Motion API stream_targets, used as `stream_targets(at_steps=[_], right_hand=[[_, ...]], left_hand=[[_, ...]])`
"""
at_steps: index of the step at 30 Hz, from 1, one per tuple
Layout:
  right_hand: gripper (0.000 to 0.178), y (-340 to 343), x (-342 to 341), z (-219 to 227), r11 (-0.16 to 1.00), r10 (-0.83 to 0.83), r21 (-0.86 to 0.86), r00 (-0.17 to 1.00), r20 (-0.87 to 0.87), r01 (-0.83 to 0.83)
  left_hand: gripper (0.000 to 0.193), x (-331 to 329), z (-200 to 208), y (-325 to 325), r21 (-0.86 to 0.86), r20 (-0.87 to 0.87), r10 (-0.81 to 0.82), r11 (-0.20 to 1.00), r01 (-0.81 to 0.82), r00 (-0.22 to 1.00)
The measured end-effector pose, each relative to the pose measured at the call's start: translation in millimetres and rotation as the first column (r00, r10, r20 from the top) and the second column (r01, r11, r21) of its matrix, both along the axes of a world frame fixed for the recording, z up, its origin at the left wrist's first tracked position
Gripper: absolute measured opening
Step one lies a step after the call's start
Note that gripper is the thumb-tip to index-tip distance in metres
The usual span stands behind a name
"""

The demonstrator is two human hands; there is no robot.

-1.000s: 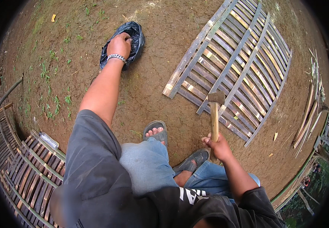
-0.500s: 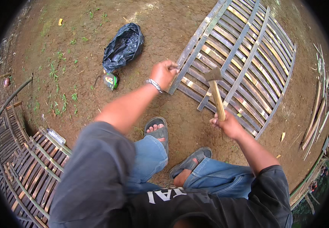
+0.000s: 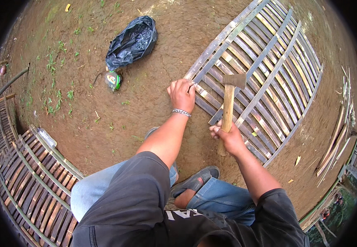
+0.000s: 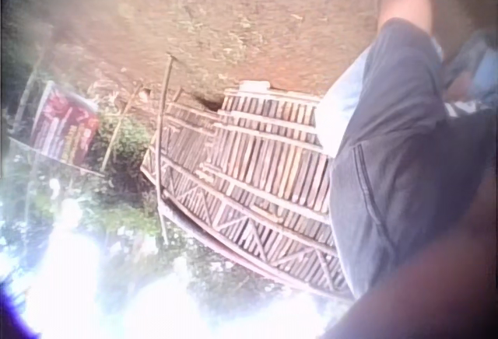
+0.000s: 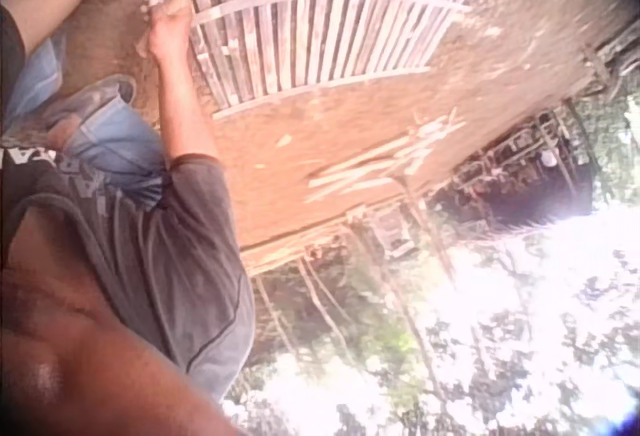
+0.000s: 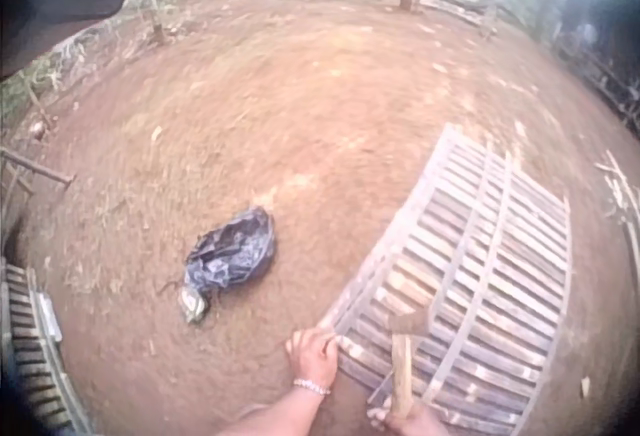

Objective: The person hammers nails into a wooden pallet lying on the ground. They repeatedly pick up nails from a black plastic bag and drive them into the slats of the pallet using a hammer.

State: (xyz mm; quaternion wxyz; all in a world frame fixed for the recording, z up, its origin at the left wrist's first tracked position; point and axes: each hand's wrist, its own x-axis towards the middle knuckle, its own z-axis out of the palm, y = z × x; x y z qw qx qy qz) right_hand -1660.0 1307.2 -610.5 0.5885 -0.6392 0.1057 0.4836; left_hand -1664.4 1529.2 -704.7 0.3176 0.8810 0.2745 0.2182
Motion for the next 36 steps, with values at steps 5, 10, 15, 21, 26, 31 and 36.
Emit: stream_targets(at_steps=[5, 10, 15, 21, 26, 31, 36], right_hand=[[0.029, 6, -3, 6, 0.96, 0.191, -0.213, 0.982, 0.014, -0.183], [0.047, -2, -4, -4, 0.829, 0.522, -0.447, 0.752, 0.403, -0.336], [0.051, 14, 2, 3, 0.8, 0.568, -0.511, 0.673, 0.473, -0.315], [0.051, 12, 0, -6, 0.733, 0.643, -0.607, 0.6, 0.475, -0.306], [0.049, 26, 5, 11, 0.732, 0.656, -0.603, 0.567, 0.498, -0.318], [0.049, 23, 8, 3, 0.736, 0.657, -0.614, 0.52, 0.546, -0.285], [0.051, 24, 13, 10, 0.774, 0.621, -0.584, 0.478, 0.622, -0.246]], left_hand=[[0.011, -2, -4, 3, 0.027, 0.002, 0.018, 0.999, -0.018, 1.0], [0.009, 3, -1, 0, -0.01, -0.007, 0.05, 0.999, -0.05, 0.999], [0.008, 1, -3, 1, -0.022, 0.032, 0.062, 0.998, -0.062, 0.998], [0.009, 3, -2, 0, -0.024, 0.013, 0.061, 0.998, -0.06, 0.998], [0.01, 2, -1, 2, -0.019, 0.003, 0.063, 0.998, -0.063, 0.998], [0.009, 1, -3, 2, 0.001, -0.001, 0.036, 0.999, -0.036, 0.999], [0.009, 0, -2, 3, 0.015, 0.015, 0.045, 0.999, -0.045, 0.999]])
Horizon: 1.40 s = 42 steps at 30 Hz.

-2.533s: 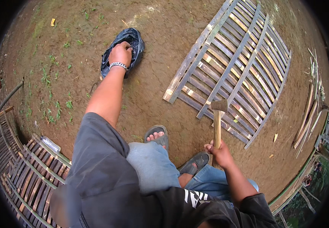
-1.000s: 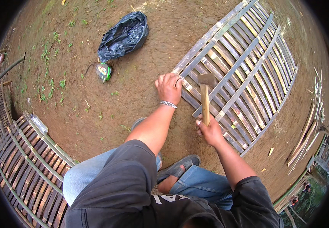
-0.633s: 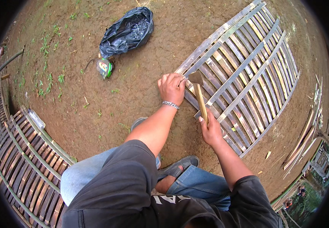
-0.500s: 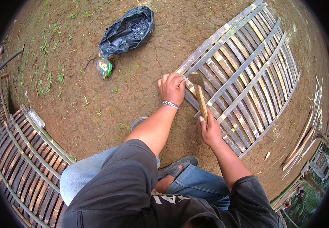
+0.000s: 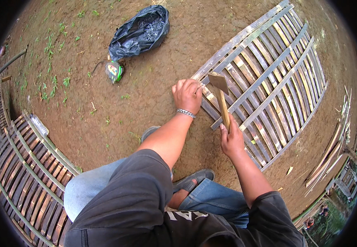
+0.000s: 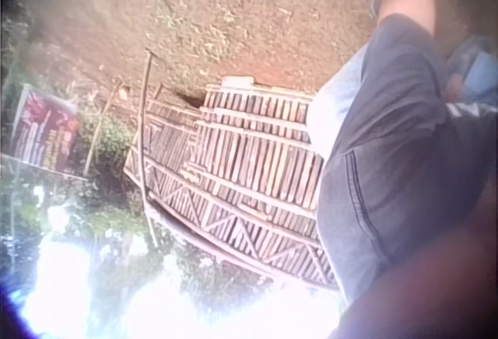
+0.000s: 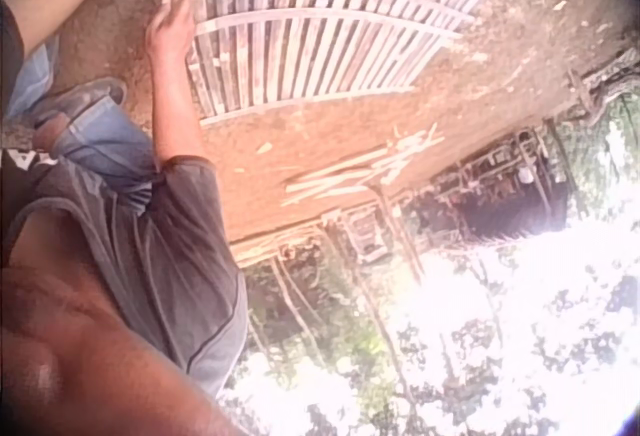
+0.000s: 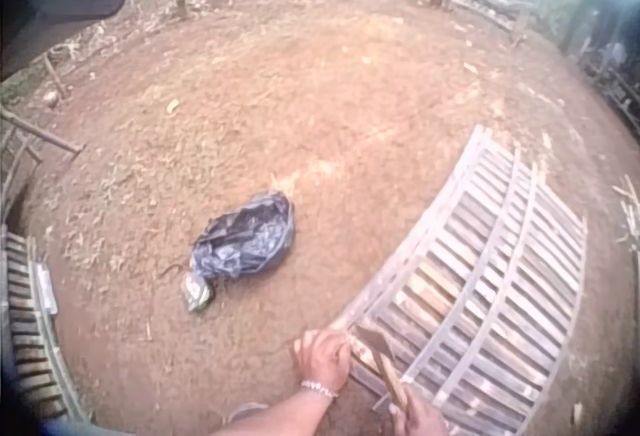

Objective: The person hammers nails into a wooden pallet lying on the ground. They repeatedly pick up nails from a black plastic bag and drive them into the slats of the pallet using a hammer.

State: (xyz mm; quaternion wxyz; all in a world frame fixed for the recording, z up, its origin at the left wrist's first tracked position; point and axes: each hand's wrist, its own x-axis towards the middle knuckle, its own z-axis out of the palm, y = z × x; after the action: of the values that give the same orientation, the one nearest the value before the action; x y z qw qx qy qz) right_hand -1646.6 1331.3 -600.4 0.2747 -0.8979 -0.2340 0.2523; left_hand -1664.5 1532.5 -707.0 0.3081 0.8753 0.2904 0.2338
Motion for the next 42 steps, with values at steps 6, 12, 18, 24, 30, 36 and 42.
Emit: stream_targets(at_steps=[6, 12, 18, 24, 30, 36, 42], right_hand=[[0.052, -2, 3, -6, 0.992, 0.025, -0.119, 0.996, -0.081, -0.034], [0.051, -6, -3, -7, 0.999, 0.023, -0.024, 0.999, -0.048, -0.024], [0.051, -4, -4, -11, 1.0, 0.017, -0.007, 1.0, -0.005, -0.017], [0.051, -7, 3, -13, 0.998, 0.056, -0.034, 0.996, -0.069, -0.058], [0.053, -7, -2, -3, 0.992, -0.004, 0.124, 1.0, 0.02, 0.002], [0.053, -9, -1, -18, 0.997, 0.019, -0.081, 1.0, -0.011, -0.02], [0.052, 0, 2, 4, 0.992, 0.022, 0.121, 0.994, 0.11, -0.036]], left_hand=[[0.01, 2, 1, 0, 0.004, -0.023, -0.015, 1.0, 0.015, 1.0], [0.01, 2, 4, -1, -0.009, -0.022, -0.015, 1.0, 0.015, 1.0], [0.009, 1, 2, 4, 0.015, -0.042, 0.003, 1.0, -0.003, 0.999], [0.009, 0, -1, -2, -0.031, -0.027, -0.003, 1.0, 0.003, 1.0], [0.023, -22, 9, 10, -0.017, -0.112, -0.011, 1.0, 0.009, 0.994], [0.029, -36, 11, 11, 0.079, -0.255, -0.07, 0.992, 0.093, 0.964], [0.029, -41, 12, 14, 0.082, -0.282, -0.056, 0.993, 0.082, 0.958]])
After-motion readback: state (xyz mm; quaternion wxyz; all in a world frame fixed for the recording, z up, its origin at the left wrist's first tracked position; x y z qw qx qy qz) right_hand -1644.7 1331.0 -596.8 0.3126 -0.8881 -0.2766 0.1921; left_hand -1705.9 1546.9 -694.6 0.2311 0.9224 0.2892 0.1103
